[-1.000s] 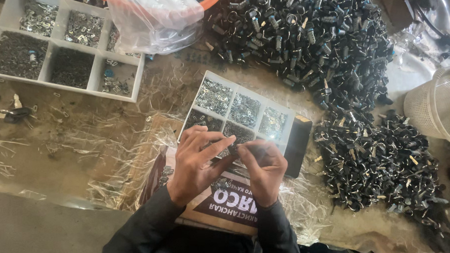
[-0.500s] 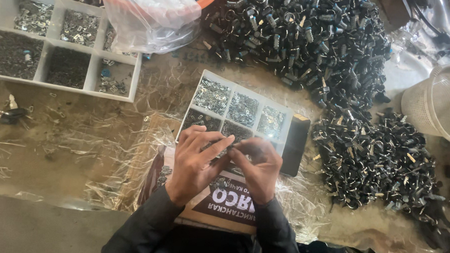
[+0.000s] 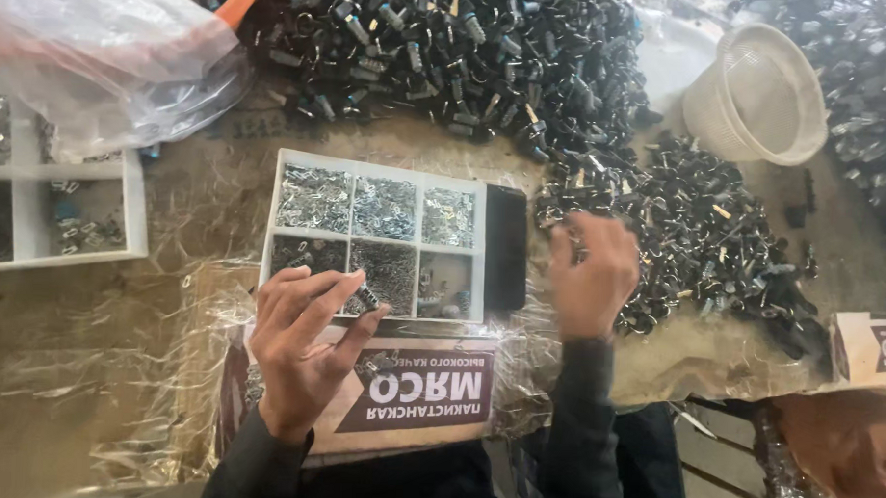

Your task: The person sits at a workbench covered with piles of small black metal parts and assembles small cable connector components by hand, fitting pieces together one at a time and placing finished assemblies into a compartmented plastic organizer box.

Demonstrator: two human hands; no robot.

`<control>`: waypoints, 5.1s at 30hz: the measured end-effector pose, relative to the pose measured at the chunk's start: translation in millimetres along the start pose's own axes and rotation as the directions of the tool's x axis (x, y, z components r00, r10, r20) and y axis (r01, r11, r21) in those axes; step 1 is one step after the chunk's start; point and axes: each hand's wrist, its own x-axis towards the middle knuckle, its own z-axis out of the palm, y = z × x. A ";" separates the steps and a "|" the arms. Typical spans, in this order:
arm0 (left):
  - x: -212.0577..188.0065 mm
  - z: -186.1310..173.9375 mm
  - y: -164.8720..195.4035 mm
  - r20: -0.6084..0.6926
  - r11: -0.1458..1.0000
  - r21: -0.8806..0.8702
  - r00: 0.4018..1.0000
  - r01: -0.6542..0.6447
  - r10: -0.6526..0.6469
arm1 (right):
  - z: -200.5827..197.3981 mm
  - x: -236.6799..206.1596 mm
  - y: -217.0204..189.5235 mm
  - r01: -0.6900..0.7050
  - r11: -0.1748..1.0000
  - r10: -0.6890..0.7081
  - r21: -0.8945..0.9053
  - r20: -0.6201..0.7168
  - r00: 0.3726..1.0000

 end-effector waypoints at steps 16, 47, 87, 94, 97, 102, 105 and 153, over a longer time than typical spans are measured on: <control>-7.5 5.2 13.7 -0.003 0.999 0.044 1.000 0.011 -0.011 | -12.1 -6.6 74.1 -0.202 0.904 0.190 0.375 0.071 0.979; -138.2 65.5 118.6 0.297 0.974 -0.210 0.955 0.080 -0.015 | -34.6 -185.0 91.0 0.008 0.936 -0.033 0.351 0.065 0.997; -134.4 37.5 71.6 0.139 0.996 -0.092 0.990 -0.010 0.022 | -20.4 -141.0 -1.6 0.131 0.938 -0.172 0.322 0.102 0.980; -135.6 36.5 68.0 0.142 0.996 -0.089 0.990 -0.011 0.024 | -17.2 -147.9 -15.3 0.277 0.907 -0.362 0.318 0.247 0.899; -136.4 34.9 67.5 0.130 0.996 -0.093 0.991 -0.007 0.019 | -20.1 -150.5 -18.8 0.271 0.901 -0.369 0.338 0.271 0.889; -135.3 34.8 63.9 0.131 0.996 -0.088 0.991 -0.003 0.014 | -29.6 -165.4 -16.1 0.280 0.889 -0.379 0.362 0.238 0.894; -135.1 34.4 61.2 0.140 0.995 -0.098 0.990 0.000 0.013 | -27.9 -181.6 -15.0 0.283 0.888 -0.375 0.362 0.214 0.902; -129.8 12.4 64.1 0.067 0.991 -0.122 0.997 0.054 -0.046 | 50.4 6.2 -40.5 0.341 0.922 -0.376 0.186 0.643 0.667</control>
